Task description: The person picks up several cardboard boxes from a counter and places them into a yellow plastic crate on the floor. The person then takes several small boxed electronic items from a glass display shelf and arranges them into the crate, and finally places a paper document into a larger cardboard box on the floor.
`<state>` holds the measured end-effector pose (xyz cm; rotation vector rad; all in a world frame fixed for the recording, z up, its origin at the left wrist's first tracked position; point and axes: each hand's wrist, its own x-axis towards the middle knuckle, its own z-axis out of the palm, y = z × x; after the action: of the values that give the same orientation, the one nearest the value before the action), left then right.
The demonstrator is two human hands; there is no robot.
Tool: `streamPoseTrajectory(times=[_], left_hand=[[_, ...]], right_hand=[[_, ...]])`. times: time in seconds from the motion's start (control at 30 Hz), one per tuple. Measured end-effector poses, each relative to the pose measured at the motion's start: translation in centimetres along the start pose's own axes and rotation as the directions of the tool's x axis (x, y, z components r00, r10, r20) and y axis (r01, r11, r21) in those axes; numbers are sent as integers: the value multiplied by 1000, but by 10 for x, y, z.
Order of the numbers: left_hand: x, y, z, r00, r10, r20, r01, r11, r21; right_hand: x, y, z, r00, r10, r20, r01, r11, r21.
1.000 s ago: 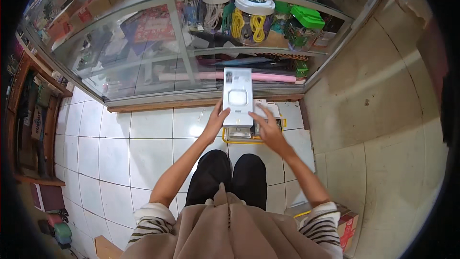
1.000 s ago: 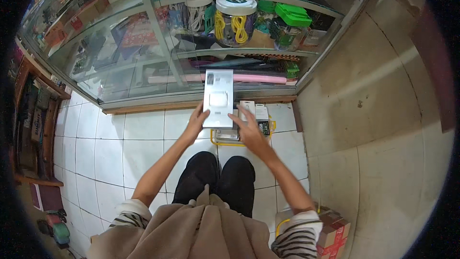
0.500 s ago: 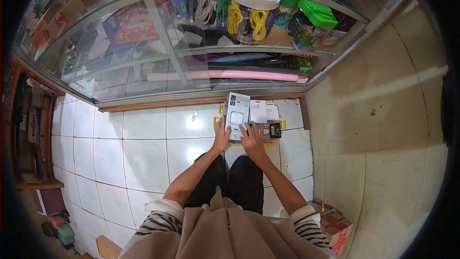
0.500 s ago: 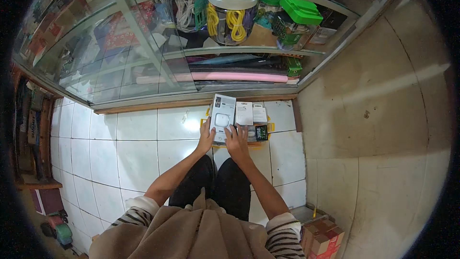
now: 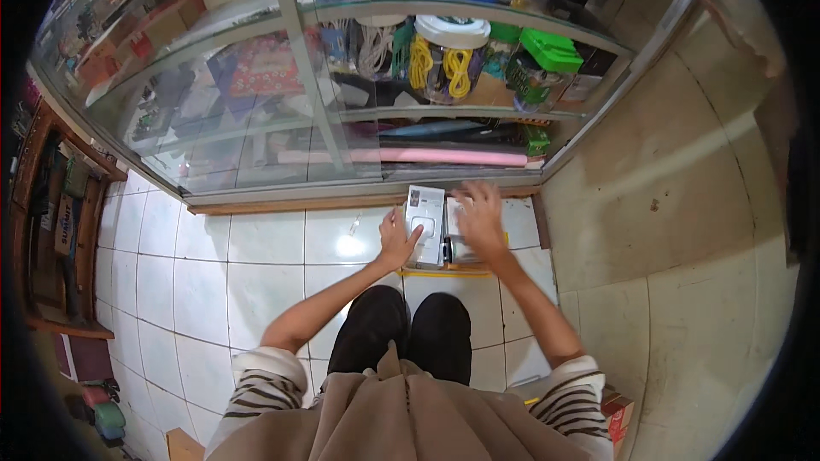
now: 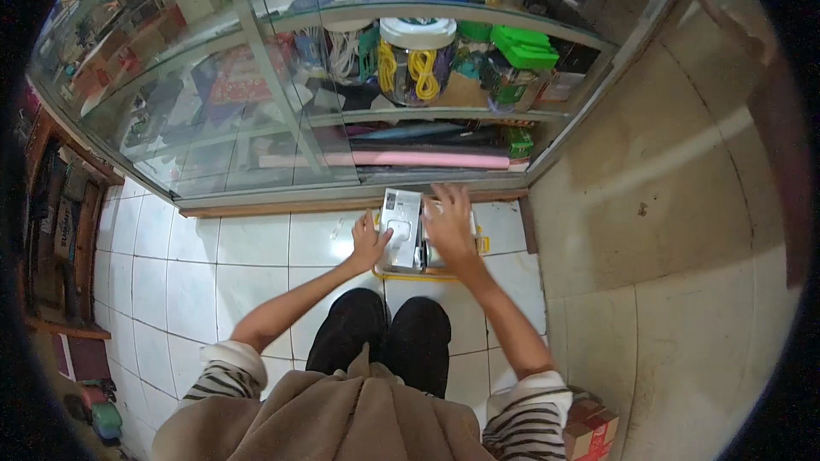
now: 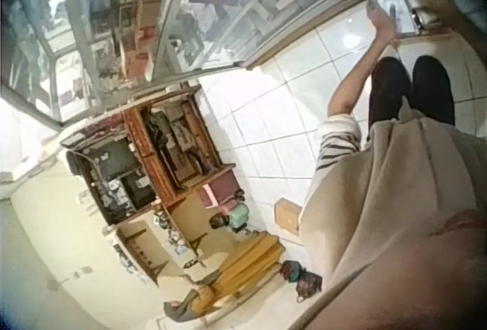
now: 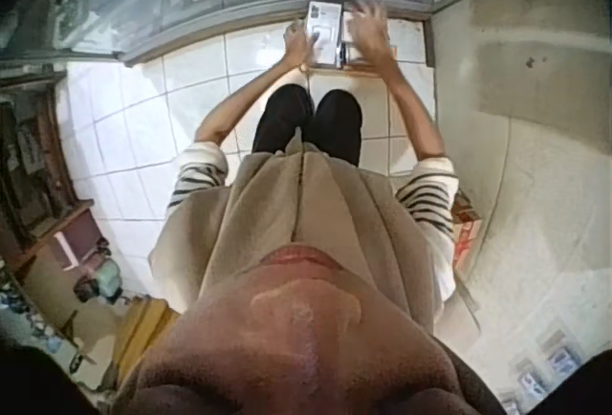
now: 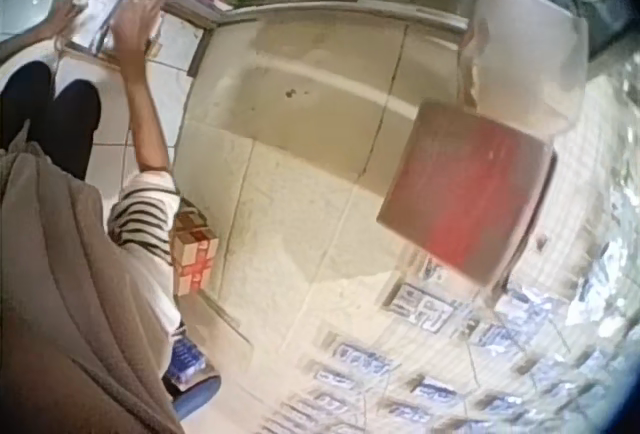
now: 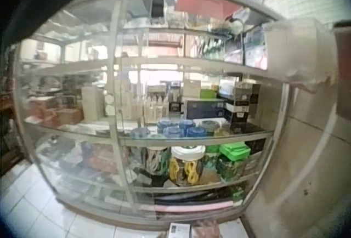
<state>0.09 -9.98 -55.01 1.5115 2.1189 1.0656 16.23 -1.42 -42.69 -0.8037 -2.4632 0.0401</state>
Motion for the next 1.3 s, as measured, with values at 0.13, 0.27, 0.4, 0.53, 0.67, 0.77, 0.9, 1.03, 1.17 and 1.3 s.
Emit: streamPoseTrajectory(times=[0.13, 0.27, 0.4, 0.53, 0.67, 0.77, 0.9, 1.03, 1.17, 1.3], left_hand=[[70, 137, -127, 863, 481, -157, -502, 851, -155], [126, 242, -224, 664, 662, -349, -738, 657, -158], [199, 280, -239, 592, 639, -491, -776, 617, -133], [292, 280, -213, 745, 389, -541, -586, 770, -252], [361, 278, -205, 883, 70, -464, -270, 885, -379], [392, 282, -195, 909, -91, -407, -154, 833, -531], [432, 264, -190, 933, -37, -357, -144, 872, -467], [413, 285, -172, 879, 97, -467, -201, 963, -179], [381, 296, -179, 928, -54, -367, -111, 904, -414], [354, 311, -186, 932, -30, -362, -188, 812, -552]], right_hand=[[89, -6, -119, 957, -72, -279, 81, 996, 20], [167, -17, -199, 824, -230, -517, 223, 972, -77], [236, 7, -207, 753, -229, -617, 256, 966, -46], [291, 59, -176, 804, -136, -579, 133, 990, -47], [347, 88, -142, 824, -225, -520, 114, 965, -236], [389, 98, -125, 824, -257, -505, 87, 938, -336], [415, 93, -113, 766, -393, -508, 177, 890, -421], [418, 121, -99, 779, -404, -479, 172, 873, -457], [409, 106, -102, 793, -381, -475, 97, 849, -519], [395, 97, -121, 796, -405, -449, 131, 841, -526]])
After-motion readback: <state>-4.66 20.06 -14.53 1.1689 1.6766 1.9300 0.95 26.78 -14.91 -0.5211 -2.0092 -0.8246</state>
